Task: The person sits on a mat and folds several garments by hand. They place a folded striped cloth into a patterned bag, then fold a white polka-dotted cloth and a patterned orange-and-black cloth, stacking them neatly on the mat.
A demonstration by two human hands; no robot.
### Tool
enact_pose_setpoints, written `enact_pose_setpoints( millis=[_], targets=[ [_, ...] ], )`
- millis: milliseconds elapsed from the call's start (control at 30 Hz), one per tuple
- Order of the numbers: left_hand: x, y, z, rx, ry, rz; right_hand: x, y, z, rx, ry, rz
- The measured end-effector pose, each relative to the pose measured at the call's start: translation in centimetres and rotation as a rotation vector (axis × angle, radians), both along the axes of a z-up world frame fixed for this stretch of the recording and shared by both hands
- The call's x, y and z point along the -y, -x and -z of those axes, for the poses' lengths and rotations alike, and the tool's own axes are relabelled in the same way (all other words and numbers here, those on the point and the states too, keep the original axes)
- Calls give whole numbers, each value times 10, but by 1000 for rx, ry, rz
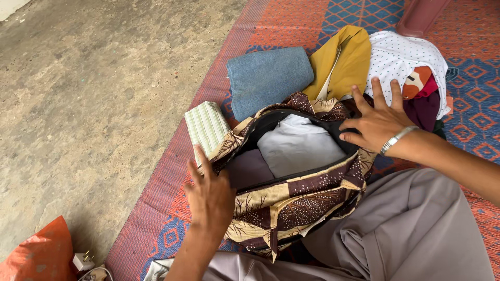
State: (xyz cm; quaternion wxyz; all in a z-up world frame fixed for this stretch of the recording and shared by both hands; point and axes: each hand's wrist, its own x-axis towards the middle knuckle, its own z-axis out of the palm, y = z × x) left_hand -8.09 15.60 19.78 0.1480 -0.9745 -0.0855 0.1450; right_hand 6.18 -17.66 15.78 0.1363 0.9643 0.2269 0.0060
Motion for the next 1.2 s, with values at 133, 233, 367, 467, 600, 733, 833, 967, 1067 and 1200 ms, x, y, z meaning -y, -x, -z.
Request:
enact_pose_setpoints(
  millis=[133, 233, 367, 467, 600, 733, 833, 967, 1067, 1200],
  targets=[
    [-19, 12, 23, 35, 242, -178, -5, -15, 8, -196, 87, 102],
    [-40, 15, 41, 242, 318, -161, -7, -19, 9, -235, 41, 120],
    [-61, 16, 45, 688, 532, -82, 6, -18, -1, -130, -73, 52],
    [-72, 14, 34, 745, 641, -29, 8, -15, -10, -181, -110, 135],
    [-89, 4, 18, 400, 842, 22, -2, -11, -22, -132, -194, 65],
    [-137, -16, 27, 391, 1321, -98, -9, -9, -31, -111, -500, 63],
    [-171, -51, 79, 665, 1483, -488, -27, -15, -33, -18, -747, -167],
    [-211, -116, 189, 653, 1515, -712, -65, -17, -29, 40, -922, -302],
    [-230, -158, 273, 634, 1011, -653, -86, -18, -22, 4, -1066, -309],
    [-237, -194, 335, 602, 825, -608, -109, -35, -8, -45, -1001, -318]
  ],
)
